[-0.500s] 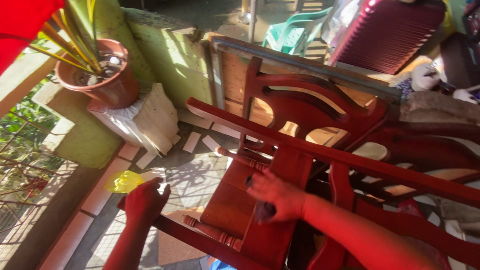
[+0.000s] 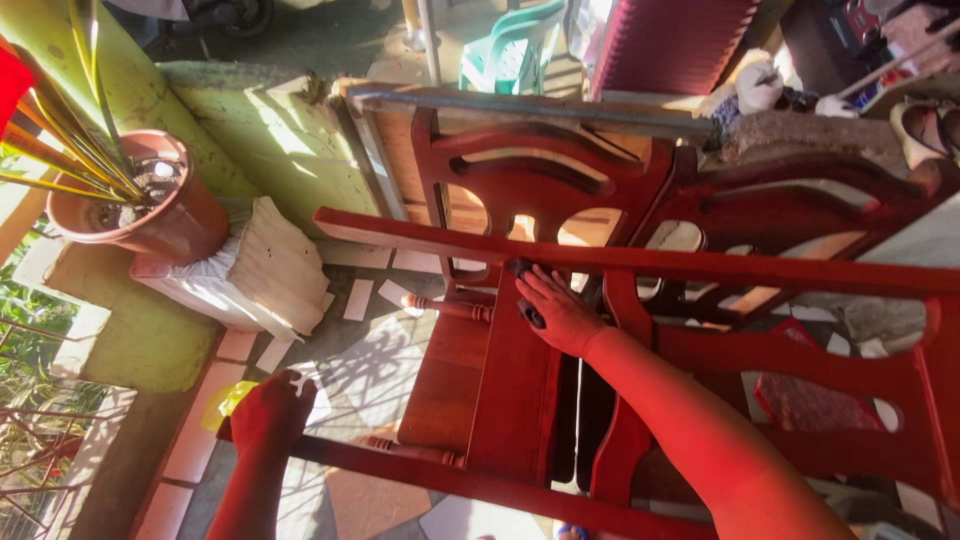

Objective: The person wipes a wooden chair with a dark cloth, moving from the seat to the backrest and legs. The person then uses a yellow sponge to wipe the chair legs and seat edges.

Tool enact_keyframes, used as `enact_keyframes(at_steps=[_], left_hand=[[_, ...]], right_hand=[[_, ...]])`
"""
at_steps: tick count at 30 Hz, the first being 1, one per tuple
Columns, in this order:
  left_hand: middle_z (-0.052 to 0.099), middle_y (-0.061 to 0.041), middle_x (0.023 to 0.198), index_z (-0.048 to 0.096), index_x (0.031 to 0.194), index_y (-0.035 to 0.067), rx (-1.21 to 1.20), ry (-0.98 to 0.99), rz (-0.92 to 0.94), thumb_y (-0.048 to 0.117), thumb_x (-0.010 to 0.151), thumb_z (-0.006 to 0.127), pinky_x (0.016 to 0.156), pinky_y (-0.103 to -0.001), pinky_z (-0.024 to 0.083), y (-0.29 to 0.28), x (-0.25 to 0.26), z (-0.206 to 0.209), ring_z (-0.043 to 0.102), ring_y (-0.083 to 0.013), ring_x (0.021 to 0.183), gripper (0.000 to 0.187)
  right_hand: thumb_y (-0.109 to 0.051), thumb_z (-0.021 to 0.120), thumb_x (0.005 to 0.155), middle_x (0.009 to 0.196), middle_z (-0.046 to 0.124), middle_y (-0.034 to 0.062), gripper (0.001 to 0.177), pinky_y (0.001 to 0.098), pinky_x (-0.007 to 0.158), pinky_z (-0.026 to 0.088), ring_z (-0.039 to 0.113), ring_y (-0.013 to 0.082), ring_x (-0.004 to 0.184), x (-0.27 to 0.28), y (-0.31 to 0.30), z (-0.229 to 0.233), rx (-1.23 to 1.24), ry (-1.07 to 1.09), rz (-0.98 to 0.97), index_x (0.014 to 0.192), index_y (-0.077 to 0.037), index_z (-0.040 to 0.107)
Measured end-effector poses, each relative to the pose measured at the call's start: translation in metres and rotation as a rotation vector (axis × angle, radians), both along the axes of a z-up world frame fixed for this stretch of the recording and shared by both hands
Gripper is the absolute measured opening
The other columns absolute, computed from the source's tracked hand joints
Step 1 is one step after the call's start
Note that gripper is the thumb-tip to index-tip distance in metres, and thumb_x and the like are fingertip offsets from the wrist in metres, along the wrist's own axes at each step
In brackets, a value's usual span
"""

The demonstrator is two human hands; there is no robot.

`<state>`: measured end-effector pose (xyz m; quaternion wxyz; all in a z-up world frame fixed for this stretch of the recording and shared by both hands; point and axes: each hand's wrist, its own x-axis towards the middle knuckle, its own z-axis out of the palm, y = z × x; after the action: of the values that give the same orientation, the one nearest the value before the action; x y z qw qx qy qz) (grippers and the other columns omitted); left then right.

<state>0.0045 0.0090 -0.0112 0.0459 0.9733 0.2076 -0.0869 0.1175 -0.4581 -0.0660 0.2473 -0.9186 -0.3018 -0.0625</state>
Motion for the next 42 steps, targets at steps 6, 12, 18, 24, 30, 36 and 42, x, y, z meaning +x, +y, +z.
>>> enact_keyframes(at_steps=[6, 12, 18, 24, 30, 36, 42], left_hand=[[0.077, -0.006, 0.116, 0.071, 0.128, 0.023, -0.052, 0.039, 0.048, 0.052, 0.091, 0.059, 0.093, -0.046, 0.057, 0.002, 0.001, 0.000, 0.072, -0.0300, 0.111, 0.049], [0.076, -0.009, 0.120, 0.071, 0.128, 0.022, -0.021, 0.061, 0.004, 0.054, 0.092, 0.059, 0.097, -0.046, 0.054, -0.002, 0.001, 0.006, 0.071, -0.0298, 0.114, 0.050], [0.076, -0.009, 0.122, 0.073, 0.128, 0.023, -0.028, 0.094, 0.006, 0.052, 0.092, 0.059, 0.096, -0.046, 0.055, 0.001, 0.005, 0.000, 0.071, -0.0299, 0.115, 0.048], [0.075, -0.009, 0.121, 0.071, 0.128, 0.023, -0.010, 0.076, -0.065, 0.057, 0.091, 0.058, 0.096, -0.045, 0.055, 0.006, 0.003, -0.004, 0.070, -0.0291, 0.115, 0.052], [0.076, -0.008, 0.121, 0.071, 0.129, 0.024, -0.024, 0.091, -0.019, 0.056, 0.090, 0.059, 0.098, -0.043, 0.055, 0.005, 0.004, -0.002, 0.071, -0.0281, 0.115, 0.052], [0.077, -0.006, 0.122, 0.072, 0.128, 0.025, -0.053, 0.091, 0.031, 0.056, 0.091, 0.057, 0.099, -0.043, 0.055, 0.008, 0.004, -0.006, 0.071, -0.0287, 0.116, 0.051], [0.074, -0.012, 0.131, 0.069, 0.137, 0.028, -0.021, 0.200, -0.006, 0.057, 0.092, 0.056, 0.106, -0.044, 0.053, 0.020, 0.019, -0.018, 0.069, -0.0323, 0.123, 0.056]], right_hand=[[-0.031, 0.081, 0.083, 0.154, 0.046, 0.0121, 0.072, 0.0607, 0.123, 0.019, 0.032, 0.0368, 0.151, -0.086, 0.034, -0.001, -0.009, 0.122, 0.405, 0.145, -0.012, 0.052], [-0.044, 0.057, 0.097, 0.169, 0.033, 0.0102, 0.067, 0.0477, 0.127, 0.026, 0.031, 0.0328, 0.151, -0.037, 0.032, -0.004, -0.079, 0.221, -0.187, 0.155, -0.014, 0.043], [-0.070, 0.056, 0.091, 0.166, 0.015, 0.0209, 0.103, 0.0537, 0.124, 0.000, 0.003, 0.0346, 0.156, -0.092, 0.047, 0.015, -0.307, 0.314, 0.044, 0.157, 0.002, 0.023], [-0.040, 0.054, 0.104, 0.167, 0.035, 0.0154, 0.065, 0.0565, 0.128, 0.012, 0.022, 0.0373, 0.160, -0.177, 0.040, 0.029, -0.104, 0.236, 0.256, 0.159, -0.007, 0.043], [-0.040, 0.055, 0.101, 0.159, 0.035, 0.0185, 0.060, 0.0539, 0.124, 0.018, 0.026, 0.0354, 0.152, -0.093, 0.040, 0.008, -0.202, 0.001, 0.058, 0.151, -0.009, 0.045], [-0.048, 0.045, 0.103, 0.164, 0.033, 0.0107, 0.063, 0.0528, 0.126, 0.016, 0.020, 0.0298, 0.155, 0.009, 0.049, -0.015, -0.249, 0.049, -0.064, 0.153, -0.009, 0.043], [-0.034, 0.055, 0.098, 0.152, 0.047, 0.0117, 0.051, 0.0575, 0.124, 0.020, 0.026, 0.0346, 0.152, 0.011, 0.060, -0.032, -0.201, -0.001, -0.041, 0.143, -0.009, 0.055]])
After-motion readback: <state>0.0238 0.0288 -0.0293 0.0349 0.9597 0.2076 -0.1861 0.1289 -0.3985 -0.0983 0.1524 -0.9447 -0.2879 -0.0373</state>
